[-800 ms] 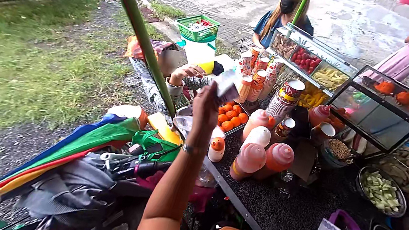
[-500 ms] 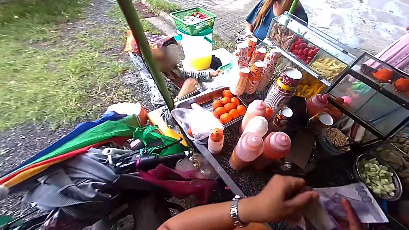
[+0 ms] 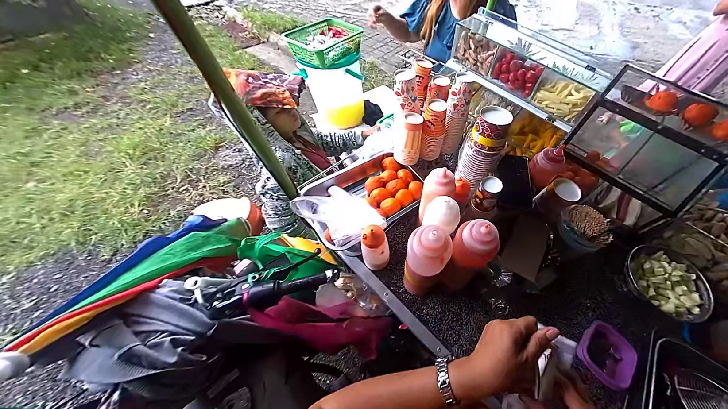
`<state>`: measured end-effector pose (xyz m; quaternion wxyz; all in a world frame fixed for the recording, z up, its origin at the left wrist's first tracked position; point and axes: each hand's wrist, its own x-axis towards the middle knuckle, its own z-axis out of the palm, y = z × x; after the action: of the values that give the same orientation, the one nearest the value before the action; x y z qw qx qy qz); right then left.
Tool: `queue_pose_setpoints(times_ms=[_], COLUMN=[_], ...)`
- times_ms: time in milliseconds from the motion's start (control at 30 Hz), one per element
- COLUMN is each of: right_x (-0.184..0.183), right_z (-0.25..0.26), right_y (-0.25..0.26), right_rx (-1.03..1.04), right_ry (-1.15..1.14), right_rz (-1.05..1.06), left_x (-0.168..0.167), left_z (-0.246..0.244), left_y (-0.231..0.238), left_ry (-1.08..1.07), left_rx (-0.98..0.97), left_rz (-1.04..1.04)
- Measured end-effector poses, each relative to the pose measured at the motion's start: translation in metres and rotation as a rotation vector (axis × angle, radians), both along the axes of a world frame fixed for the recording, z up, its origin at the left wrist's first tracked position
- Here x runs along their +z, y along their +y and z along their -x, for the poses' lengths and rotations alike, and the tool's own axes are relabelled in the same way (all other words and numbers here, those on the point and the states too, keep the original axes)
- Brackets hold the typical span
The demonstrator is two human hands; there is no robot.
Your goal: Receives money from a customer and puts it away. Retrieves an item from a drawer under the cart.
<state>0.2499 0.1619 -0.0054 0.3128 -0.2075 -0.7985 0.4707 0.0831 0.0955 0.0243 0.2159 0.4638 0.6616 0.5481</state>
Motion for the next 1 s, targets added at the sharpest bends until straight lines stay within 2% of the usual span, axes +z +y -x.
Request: queue_pose_setpoints(times_ms=[167, 367, 600, 700, 833, 1000], right_x=[0.006, 0.022, 0.018, 0.013, 0.011, 0.011], right_z=[-0.009, 0.007, 0.001, 0.001, 0.007, 0.012], right_y=[-0.002, 0.007, 0.026, 0.023, 0.011, 0.005], right_rx=[0.084, -0.315, -0.337, -0.294, -0.291, -0.338], right_ry=[0.101, 0.209, 0.237, 0.179, 0.177, 0.175], right_rz=[0.337, 0.518, 0.375, 0.267, 0.191, 0.189], left_x=[-0.001, -0.011, -0.017, -0.016, -0.008, -0.014], left_z=[-0.004, -0.011, -0.004, -0.004, -0.010, -0.017], left_y=[-0.002, -0.007, -0.010, -0.008, -0.006, -0.005], left_ry=[0.178, 0.249, 0.249, 0.089, -0.194, -0.250], left_rx=[-0.041, -0.099, -0.170, -0.307, -0.373, -0.350], left_rz=[-0.051, -0.083, -0.028, -0.058, 0.084, 0.018])
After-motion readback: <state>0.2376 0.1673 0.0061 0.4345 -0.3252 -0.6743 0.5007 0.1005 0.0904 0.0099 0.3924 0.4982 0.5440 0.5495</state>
